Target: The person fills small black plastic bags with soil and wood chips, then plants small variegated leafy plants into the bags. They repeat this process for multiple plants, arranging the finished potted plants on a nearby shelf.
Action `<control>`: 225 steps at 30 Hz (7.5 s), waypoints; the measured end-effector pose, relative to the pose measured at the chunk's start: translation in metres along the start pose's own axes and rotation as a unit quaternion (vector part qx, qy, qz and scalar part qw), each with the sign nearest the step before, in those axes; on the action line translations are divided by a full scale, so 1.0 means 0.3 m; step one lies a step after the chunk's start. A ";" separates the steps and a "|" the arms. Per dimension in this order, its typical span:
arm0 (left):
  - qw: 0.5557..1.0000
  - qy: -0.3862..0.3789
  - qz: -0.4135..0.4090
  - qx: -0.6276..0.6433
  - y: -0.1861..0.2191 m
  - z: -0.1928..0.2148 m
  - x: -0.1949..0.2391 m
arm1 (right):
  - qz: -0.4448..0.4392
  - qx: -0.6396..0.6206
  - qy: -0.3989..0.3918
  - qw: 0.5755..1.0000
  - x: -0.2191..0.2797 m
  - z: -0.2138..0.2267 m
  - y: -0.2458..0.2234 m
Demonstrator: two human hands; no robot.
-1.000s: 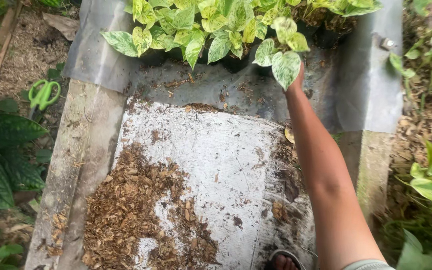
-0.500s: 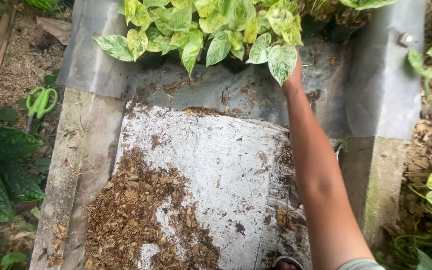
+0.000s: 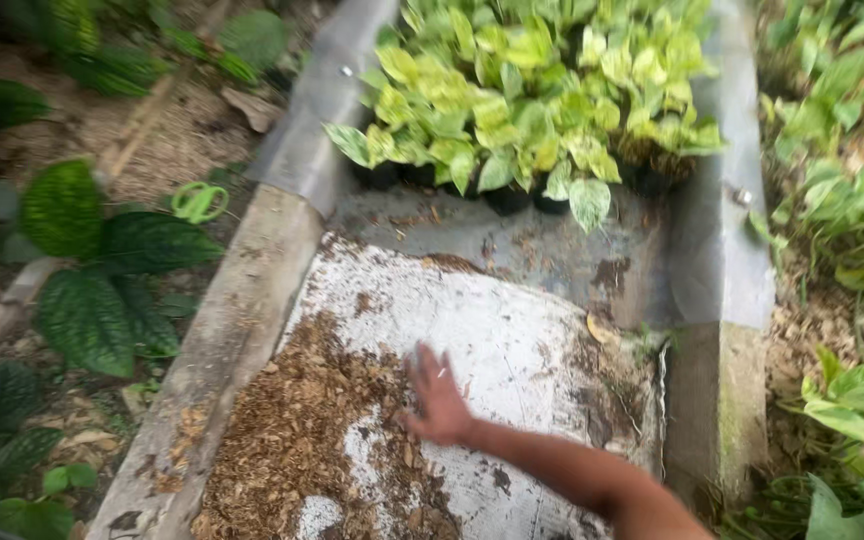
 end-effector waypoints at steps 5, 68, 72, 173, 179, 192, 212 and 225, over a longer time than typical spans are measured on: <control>0.999 0.027 -0.009 0.034 -0.077 0.038 -0.013 | -0.007 -0.254 -0.101 0.962 0.009 -0.086 -0.459; 0.597 0.706 0.342 0.165 -0.904 0.625 1.696 | 0.570 -0.144 -0.275 0.761 0.408 -0.290 -1.422; 0.576 0.607 0.537 0.111 -1.093 0.577 2.006 | 0.544 -0.022 -0.359 0.758 0.416 -0.295 -1.449; 0.938 0.177 -0.277 0.109 -0.165 0.073 0.209 | 0.179 0.124 -0.249 0.944 0.228 -0.110 -0.888; 0.945 0.162 -0.263 0.106 -0.169 0.075 0.187 | 0.140 0.022 -0.328 0.934 0.110 -0.004 -0.856; 0.942 0.193 -0.260 0.084 -0.162 0.055 0.241 | 0.131 0.098 -0.353 0.921 0.095 0.066 -0.866; 0.967 0.116 -0.211 0.080 -0.145 0.070 0.238 | 0.115 0.166 -0.472 0.858 0.209 -0.099 -0.894; 0.955 0.134 -0.245 0.096 -0.144 0.088 0.246 | 0.094 0.229 -0.378 0.892 0.225 -0.195 -0.854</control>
Point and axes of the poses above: each hand's wrist, its own x-axis away from the middle knuckle, its own z-axis out of the back of the hand, y = z × x, the point moved 2 cm from there along -x, towards the middle knuckle, and after that the axes turned 7 degrees about y, right-handed, at the moved point
